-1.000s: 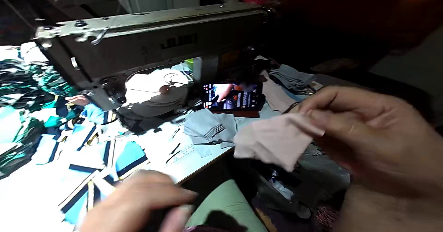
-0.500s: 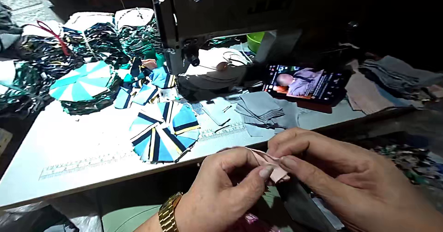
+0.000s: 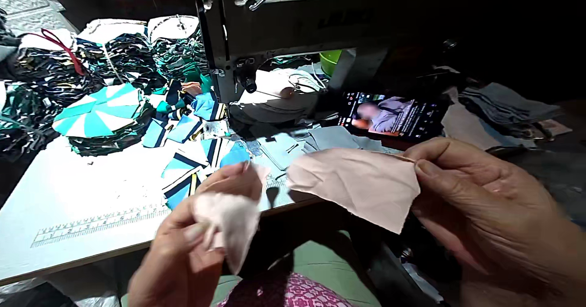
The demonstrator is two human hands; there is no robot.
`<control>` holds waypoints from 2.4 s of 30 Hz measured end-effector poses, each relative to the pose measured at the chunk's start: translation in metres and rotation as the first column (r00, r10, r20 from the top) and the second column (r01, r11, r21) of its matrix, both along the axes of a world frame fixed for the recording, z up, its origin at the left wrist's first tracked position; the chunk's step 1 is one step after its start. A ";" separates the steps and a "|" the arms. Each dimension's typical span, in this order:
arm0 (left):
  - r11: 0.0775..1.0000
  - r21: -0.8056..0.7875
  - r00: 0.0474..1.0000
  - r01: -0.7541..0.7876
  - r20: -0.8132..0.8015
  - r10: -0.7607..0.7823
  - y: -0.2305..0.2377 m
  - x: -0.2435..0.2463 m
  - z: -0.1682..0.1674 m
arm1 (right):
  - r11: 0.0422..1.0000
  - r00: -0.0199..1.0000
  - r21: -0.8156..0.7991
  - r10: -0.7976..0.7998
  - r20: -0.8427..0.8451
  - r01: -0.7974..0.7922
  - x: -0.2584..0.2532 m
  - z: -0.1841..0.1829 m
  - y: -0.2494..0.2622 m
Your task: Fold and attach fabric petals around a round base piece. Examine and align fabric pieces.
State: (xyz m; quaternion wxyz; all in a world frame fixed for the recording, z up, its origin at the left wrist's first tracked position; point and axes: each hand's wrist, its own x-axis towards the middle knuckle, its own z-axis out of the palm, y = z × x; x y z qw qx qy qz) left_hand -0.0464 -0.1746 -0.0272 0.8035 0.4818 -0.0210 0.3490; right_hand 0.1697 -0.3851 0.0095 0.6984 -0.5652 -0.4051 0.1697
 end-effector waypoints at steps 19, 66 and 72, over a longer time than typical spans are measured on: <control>0.790 0.590 0.973 0.165 -0.227 -0.033 -0.031 0.008 -0.024 | 0.938 0.945 0.126 0.327 -0.020 -0.322 -0.059 -0.007 0.029; 0.819 -0.188 0.755 0.543 -0.319 -0.574 0.019 -0.060 -0.042 | 0.920 0.797 -0.289 0.379 0.471 -0.266 -0.020 -0.007 0.070; 0.819 -0.176 0.749 0.547 -0.333 -0.572 0.017 -0.059 -0.049 | 0.931 0.820 -0.272 0.346 0.456 -0.242 -0.028 0.001 0.073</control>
